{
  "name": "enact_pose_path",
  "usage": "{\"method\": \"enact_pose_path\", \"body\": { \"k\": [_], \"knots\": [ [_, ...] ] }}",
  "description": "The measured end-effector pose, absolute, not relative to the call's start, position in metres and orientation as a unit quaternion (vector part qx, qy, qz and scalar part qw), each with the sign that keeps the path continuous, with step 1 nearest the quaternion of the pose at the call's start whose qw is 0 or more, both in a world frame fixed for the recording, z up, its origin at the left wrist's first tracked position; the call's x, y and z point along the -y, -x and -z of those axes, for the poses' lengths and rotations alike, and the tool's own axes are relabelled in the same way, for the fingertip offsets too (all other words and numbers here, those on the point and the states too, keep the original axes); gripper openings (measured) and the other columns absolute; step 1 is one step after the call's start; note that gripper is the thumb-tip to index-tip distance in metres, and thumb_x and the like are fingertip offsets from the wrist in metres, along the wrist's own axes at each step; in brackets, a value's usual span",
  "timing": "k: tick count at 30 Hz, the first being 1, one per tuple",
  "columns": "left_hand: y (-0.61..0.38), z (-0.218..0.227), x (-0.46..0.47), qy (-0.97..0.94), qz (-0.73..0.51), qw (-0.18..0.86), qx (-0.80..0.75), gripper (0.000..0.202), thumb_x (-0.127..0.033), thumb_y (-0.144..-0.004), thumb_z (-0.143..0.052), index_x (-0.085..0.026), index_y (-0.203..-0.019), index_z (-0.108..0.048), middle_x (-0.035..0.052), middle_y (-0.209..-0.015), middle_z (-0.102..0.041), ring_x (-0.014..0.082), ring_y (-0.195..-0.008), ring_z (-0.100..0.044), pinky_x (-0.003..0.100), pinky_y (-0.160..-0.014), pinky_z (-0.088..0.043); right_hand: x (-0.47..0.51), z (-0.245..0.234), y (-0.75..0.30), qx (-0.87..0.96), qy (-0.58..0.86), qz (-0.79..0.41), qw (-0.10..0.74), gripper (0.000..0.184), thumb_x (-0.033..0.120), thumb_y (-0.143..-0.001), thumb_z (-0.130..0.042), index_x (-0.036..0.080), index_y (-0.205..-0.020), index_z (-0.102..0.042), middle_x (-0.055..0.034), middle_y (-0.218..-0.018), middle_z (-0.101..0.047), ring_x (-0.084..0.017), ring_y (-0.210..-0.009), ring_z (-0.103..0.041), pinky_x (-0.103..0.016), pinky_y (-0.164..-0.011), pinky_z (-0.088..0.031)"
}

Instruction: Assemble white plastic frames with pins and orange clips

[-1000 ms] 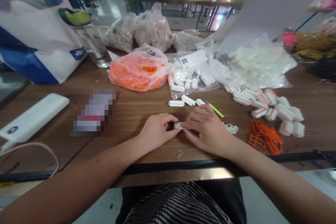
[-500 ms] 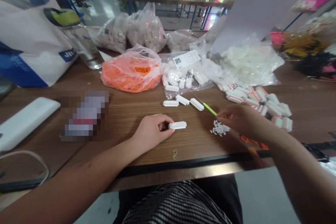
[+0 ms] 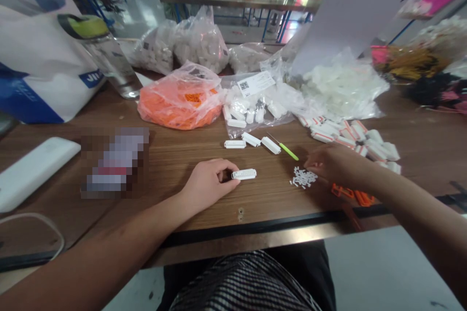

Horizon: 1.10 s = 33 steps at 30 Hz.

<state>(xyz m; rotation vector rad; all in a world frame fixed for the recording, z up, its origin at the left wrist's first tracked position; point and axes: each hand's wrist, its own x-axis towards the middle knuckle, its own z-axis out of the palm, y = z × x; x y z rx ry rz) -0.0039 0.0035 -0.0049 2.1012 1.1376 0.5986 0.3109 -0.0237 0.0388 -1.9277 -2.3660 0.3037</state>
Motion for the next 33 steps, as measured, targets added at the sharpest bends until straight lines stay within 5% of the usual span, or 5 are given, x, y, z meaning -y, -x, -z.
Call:
{"method": "enact_pose_path", "body": {
  "k": [5,11,16,25,33],
  "knots": [
    [0.003,0.004,-0.003,-0.802,-0.227,0.333,-0.44,0.014,-0.026,-0.076,-0.068,-0.022,-0.088,-0.072,-0.0057,-0.058,-0.051,0.0095,-0.052,-0.043,0.024,-0.056,-0.034,0.023,-0.042,-0.314,0.816,0.567,-0.087,-0.073,0.025,0.015,-0.078,-0.049,0.021,-0.059,-0.064,-0.0074,-0.067,-0.07,-0.02,-0.063,-0.056,-0.037,-0.065,-0.035],
    [0.002,0.003,-0.001,-0.799,-0.223,0.338,-0.445,0.013,-0.026,-0.076,-0.067,-0.022,-0.087,-0.072,-0.005,-0.061,-0.054,0.0097,-0.053,-0.043,0.024,-0.057,-0.035,0.025,-0.044,-0.301,0.723,0.657,-0.208,0.062,0.018,0.03,-0.081,-0.055,0.02,-0.072,-0.067,-0.0051,-0.068,-0.068,-0.017,-0.06,-0.058,-0.032,-0.057,-0.04],
    [0.003,0.002,-0.001,-0.798,-0.225,0.344,-0.44,0.014,-0.024,-0.075,-0.068,-0.022,-0.088,-0.072,-0.005,-0.062,-0.054,0.0095,-0.053,-0.043,0.024,-0.056,-0.035,0.028,-0.044,-0.237,0.733,0.559,-0.317,0.226,0.015,0.03,-0.084,-0.055,0.02,-0.076,-0.063,-0.0009,-0.074,-0.067,-0.013,-0.066,-0.057,-0.026,-0.062,-0.044],
    [0.003,0.005,-0.001,-0.8,-0.227,0.342,-0.436,0.014,-0.024,-0.075,-0.069,-0.021,-0.089,-0.072,-0.0048,-0.06,-0.052,0.0106,-0.055,-0.045,0.024,-0.056,-0.035,0.011,-0.02,-0.199,0.788,0.498,-0.293,0.214,0.012,0.02,-0.082,-0.057,0.019,-0.073,-0.064,0.0023,-0.062,-0.058,-0.01,-0.053,-0.047,-0.029,-0.061,-0.037],
    [0.002,0.002,-0.001,-0.801,-0.229,0.34,-0.436,0.013,-0.022,-0.075,-0.069,-0.021,-0.088,-0.072,-0.0048,-0.06,-0.052,0.0107,-0.055,-0.046,0.023,-0.056,-0.035,0.013,-0.023,-0.199,0.843,0.458,-0.195,0.204,0.012,0.021,-0.086,-0.056,0.019,-0.078,-0.065,0.0015,-0.064,-0.061,-0.012,-0.06,-0.052,-0.034,-0.075,-0.037]
  ]
}}
